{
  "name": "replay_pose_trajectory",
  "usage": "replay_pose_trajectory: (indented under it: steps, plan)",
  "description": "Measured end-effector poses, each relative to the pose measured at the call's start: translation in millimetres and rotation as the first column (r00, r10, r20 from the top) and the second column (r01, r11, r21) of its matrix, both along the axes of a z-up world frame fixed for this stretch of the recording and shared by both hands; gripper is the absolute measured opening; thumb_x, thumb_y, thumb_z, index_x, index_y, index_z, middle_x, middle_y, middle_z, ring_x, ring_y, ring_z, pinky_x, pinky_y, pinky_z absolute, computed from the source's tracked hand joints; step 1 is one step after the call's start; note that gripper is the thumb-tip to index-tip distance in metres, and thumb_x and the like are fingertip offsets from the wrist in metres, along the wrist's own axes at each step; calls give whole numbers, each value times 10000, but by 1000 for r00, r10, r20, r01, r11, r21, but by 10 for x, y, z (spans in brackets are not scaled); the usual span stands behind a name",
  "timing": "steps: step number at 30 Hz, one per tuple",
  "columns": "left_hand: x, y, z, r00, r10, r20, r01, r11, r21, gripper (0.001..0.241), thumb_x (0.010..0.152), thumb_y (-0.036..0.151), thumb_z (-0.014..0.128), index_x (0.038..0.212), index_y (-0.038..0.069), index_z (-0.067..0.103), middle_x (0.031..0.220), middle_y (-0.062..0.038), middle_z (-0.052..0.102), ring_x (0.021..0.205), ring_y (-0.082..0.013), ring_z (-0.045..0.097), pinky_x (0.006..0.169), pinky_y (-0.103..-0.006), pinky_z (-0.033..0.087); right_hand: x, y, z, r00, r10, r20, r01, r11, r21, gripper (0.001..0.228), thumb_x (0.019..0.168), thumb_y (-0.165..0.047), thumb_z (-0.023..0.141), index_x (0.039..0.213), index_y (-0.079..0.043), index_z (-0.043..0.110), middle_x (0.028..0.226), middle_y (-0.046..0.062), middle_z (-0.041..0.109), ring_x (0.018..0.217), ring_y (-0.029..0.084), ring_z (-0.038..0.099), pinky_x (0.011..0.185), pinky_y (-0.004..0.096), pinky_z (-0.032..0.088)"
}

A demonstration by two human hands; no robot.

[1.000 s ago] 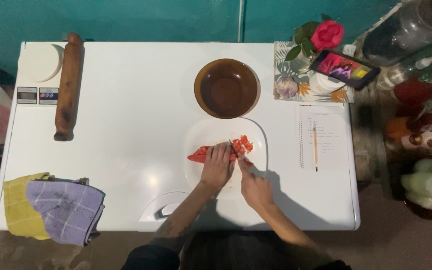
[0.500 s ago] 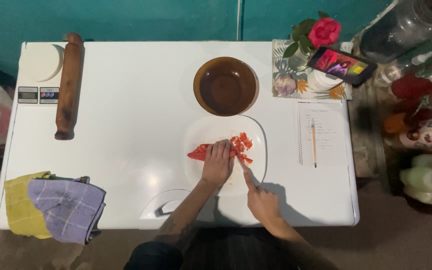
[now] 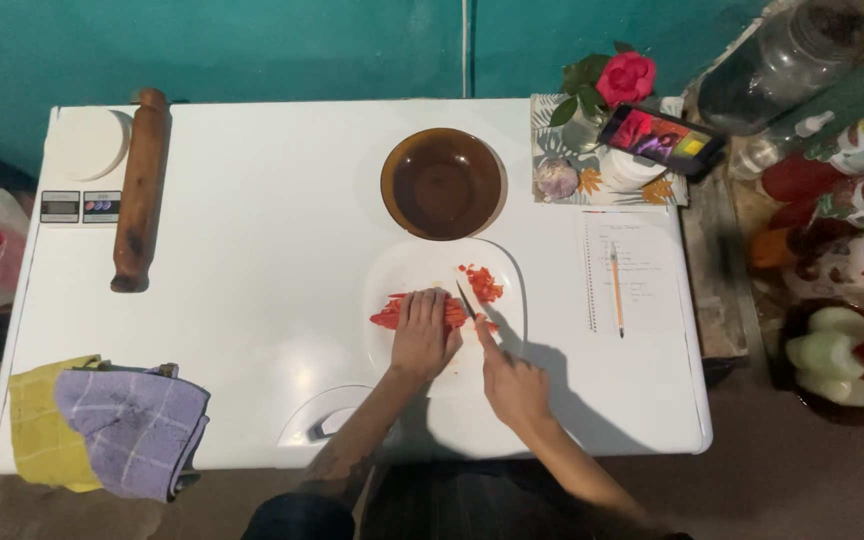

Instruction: The recorder is using a knife to chop red peppers into small pieces on a white plate and then transfers them into a brown bowl.

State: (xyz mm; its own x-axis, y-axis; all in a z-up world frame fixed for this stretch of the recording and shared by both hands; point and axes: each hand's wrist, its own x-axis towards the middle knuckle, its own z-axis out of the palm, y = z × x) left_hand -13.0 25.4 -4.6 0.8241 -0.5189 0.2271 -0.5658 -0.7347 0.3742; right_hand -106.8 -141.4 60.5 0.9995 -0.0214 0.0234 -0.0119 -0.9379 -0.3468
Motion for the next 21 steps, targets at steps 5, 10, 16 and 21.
replay_pose_trajectory:
  steps: [5, 10, 16, 21]
  plan:
    - [-11, -60, -193, 999, 46, 8, -46, 998, 30, 658, 922, 330, 583, 1403, -102, 458, 1429, -251, 501, 1369, -387, 434, 1196, -536, 263, -109, 39, -308, 1000, 14, -21, -14, 1000, -3, 668, 892, -132, 606, 1537, -195, 444, 667, 130, 700, 512, 340, 677, 503, 487, 563]
    - [15, -77, -189, 998, 65, 14, -65, 998, 11, 636, 925, 305, 583, 1408, -92, 465, 1444, -241, 500, 1364, -392, 434, 1174, -534, 278, -107, 84, -128, 998, 5, 57, -4, 1000, -28, 665, 897, -124, 621, 1537, -197, 458, 607, 108, 671, 472, 317, 662, 466, 470, 549]
    - [-10, -74, -219, 998, 55, 8, -55, 998, -11, 623, 941, 292, 569, 1418, -92, 461, 1454, -236, 499, 1365, -390, 440, 1170, -534, 287, -176, 93, -346, 1000, 11, -5, -11, 997, -77, 688, 849, -128, 631, 1516, -191, 473, 594, 100, 668, 466, 308, 661, 461, 462, 550]
    - [-13, -58, -208, 999, 35, 16, -34, 999, -9, 610, 962, 291, 554, 1414, -106, 455, 1456, -252, 489, 1365, -404, 435, 1166, -544, 285, -111, 77, -537, 1000, 10, 29, -9, 998, -58, 679, 852, -117, 621, 1514, -175, 480, 603, 111, 667, 468, 313, 658, 464, 463, 549]
